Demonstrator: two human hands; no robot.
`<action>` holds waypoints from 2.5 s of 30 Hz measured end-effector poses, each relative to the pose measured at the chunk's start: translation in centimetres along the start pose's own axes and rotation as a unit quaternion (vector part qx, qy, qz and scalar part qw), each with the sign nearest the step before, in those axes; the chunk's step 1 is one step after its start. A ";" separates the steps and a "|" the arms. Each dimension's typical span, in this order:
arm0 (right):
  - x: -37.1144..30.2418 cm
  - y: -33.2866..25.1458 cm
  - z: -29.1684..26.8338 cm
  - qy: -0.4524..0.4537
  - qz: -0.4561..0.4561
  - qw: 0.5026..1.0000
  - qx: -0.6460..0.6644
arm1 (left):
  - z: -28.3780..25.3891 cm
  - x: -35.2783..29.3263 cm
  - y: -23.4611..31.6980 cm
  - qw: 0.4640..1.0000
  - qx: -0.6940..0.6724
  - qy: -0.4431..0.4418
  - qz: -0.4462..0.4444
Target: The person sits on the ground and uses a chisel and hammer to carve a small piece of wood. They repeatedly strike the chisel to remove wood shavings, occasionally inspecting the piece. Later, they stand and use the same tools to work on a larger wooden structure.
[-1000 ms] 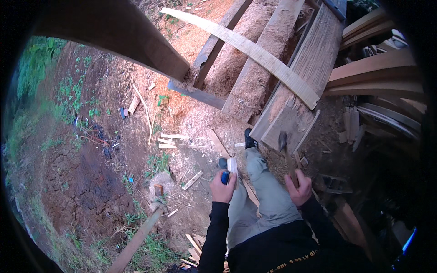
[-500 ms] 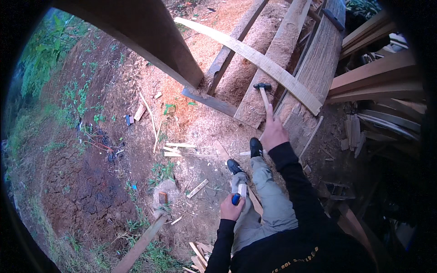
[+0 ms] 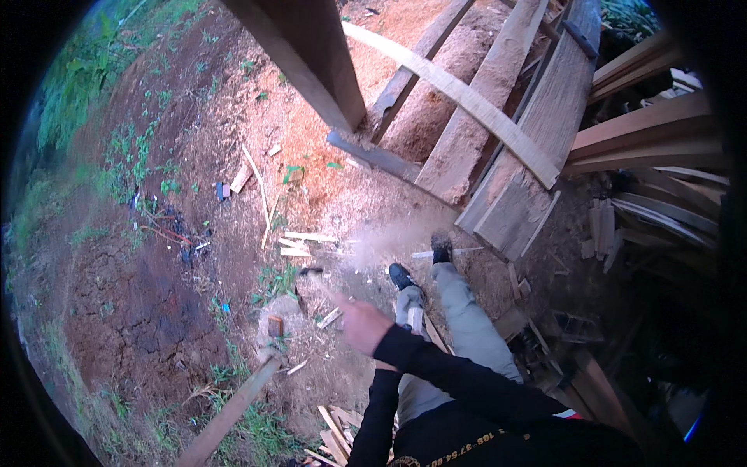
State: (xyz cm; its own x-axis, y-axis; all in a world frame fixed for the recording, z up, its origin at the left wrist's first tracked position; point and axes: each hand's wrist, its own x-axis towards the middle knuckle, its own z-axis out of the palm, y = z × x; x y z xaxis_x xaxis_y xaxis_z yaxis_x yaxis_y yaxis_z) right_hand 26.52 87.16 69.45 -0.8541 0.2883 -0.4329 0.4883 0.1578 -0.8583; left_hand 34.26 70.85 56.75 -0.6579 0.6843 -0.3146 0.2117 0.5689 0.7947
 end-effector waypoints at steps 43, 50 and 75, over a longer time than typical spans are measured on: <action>-21.8 18.8 -18.6 0.321 0.183 0.878 0.304 | 5.8 9.4 24.4 0.992 0.054 0.054 0.100; -21.2 19.0 -22.5 0.384 0.154 0.865 0.282 | 11.8 17.4 26.4 0.950 0.241 -0.005 0.198; -8.7 20.3 -33.0 0.142 -0.072 0.986 -0.042 | 10.0 14.1 36.2 0.740 -0.519 0.405 0.141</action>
State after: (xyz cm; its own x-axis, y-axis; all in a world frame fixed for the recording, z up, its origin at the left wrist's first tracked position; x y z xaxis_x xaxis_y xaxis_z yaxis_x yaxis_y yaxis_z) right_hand 49.80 119.00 64.93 -0.8365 0.5085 -0.2040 0.3897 0.2904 -0.8740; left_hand 39.87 105.61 75.91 -0.9994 -0.0275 0.0202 0.0310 -0.4876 0.8725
